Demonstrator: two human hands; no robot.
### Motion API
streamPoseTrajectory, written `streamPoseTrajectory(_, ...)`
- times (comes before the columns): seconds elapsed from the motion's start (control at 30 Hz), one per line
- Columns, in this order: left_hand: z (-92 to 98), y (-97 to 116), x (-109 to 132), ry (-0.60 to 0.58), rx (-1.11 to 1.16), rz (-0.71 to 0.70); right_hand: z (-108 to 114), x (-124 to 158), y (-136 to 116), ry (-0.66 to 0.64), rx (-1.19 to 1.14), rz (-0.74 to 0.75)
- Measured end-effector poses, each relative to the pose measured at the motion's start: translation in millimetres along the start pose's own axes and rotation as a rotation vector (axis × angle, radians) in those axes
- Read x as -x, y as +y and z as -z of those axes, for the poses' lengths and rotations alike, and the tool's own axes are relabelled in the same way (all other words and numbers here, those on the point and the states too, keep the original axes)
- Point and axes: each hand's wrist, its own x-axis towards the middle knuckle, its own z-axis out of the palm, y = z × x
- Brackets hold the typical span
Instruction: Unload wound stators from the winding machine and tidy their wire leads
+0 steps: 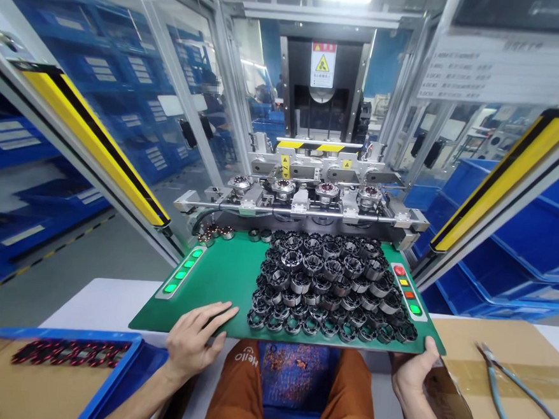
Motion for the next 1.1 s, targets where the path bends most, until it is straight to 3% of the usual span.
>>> streamPoseTrajectory(0.57,-1.1,-0.5,2.2,-0.001,-0.002,0.02,1.8,-1.8,1.3,-0.032,0.034,0.012)
streamPoseTrajectory(0.73,-0.4,0.4,1.2,0.011,0.001,0.02,3.0,-3.1,2.9,0.01,0.005,0.035)
streamPoseTrajectory(1.1,0.4,2.5,0.6,-0.017,0.014,0.028,0.3,-0.5,-0.6,0.012,0.011,-0.022)
